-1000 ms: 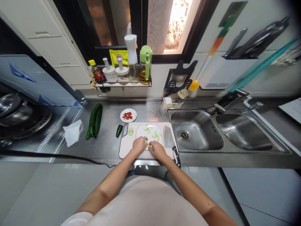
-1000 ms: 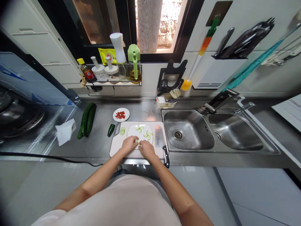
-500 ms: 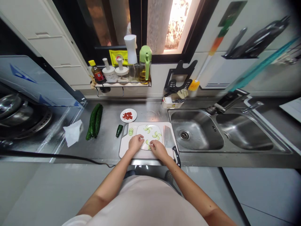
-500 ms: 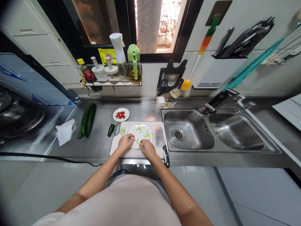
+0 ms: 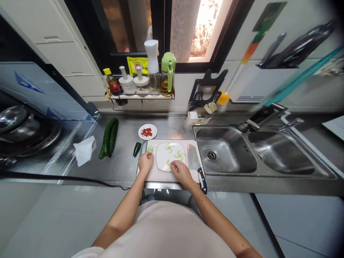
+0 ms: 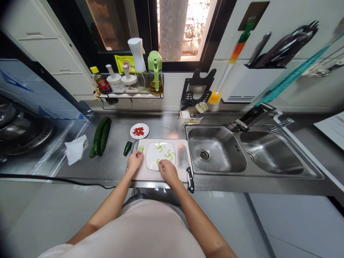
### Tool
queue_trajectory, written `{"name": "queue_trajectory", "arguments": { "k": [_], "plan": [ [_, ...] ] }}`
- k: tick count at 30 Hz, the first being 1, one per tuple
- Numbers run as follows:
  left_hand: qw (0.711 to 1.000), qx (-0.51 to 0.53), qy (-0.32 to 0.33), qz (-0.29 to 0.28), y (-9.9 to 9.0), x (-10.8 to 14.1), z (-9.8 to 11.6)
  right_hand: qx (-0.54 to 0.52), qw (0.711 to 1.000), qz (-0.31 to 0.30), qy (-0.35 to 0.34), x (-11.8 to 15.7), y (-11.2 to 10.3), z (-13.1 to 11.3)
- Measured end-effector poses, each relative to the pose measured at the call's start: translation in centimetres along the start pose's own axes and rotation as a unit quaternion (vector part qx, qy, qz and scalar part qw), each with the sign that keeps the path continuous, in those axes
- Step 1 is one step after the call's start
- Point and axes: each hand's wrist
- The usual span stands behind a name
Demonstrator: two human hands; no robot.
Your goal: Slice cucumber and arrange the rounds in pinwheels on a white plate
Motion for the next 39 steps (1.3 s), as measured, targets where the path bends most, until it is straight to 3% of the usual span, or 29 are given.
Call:
{"name": "queue_trajectory", "arguments": {
  "k": [7, 14, 19, 25, 29, 32, 34, 39],
  "plan": [
    [0.997, -0.050, -0.033, 0.058, -0.6, -1.8, -0.2, -0.018, 1.000, 0.019, -0.015, -0.1, -0.2, -0.7],
    [0.990, -0.121, -0.034, 0.061, 0.3, -2.8, -0.4, -0.022, 0.999, 0.020, -0.023, 0.0, -0.6, -1.4],
    [0.992, -0.106, -0.023, 0.066, 0.7, -2.8, -0.7, -0.029, 0.999, 0.014, -0.014, 0.3, -0.9, -1.3],
    [0.996, 0.041, -0.003, 0.080, 1.2, -3.0, -1.1, -0.036, 0.999, 0.009, -0.010, 0.3, -1.1, -1.2],
    [0.964, 0.257, 0.016, 0.065, 1.1, -3.4, -0.2, -0.053, 0.998, 0.026, -0.008, 0.0, -1.3, -0.9],
    [0.912, 0.409, 0.032, 0.004, 0.4, -3.2, 1.8, -0.071, 0.997, 0.041, -0.005, -0.6, -1.6, -0.7],
    [0.889, 0.453, 0.048, -0.040, -0.3, -2.6, 3.5, -0.087, 0.994, 0.061, 0.001, -1.4, -2.0, -0.9],
    [0.881, 0.443, 0.124, -0.110, -2.7, 0.2, 7.6, -0.144, 0.981, 0.133, 0.012, -3.5, -4.4, -2.3]
  ]
}}
Point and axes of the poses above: each hand's wrist, its own x-axis away from the middle knuckle, its own y-axis out of the palm, z = x × y, and after that the axes turned 12 degrees about x, right-handed
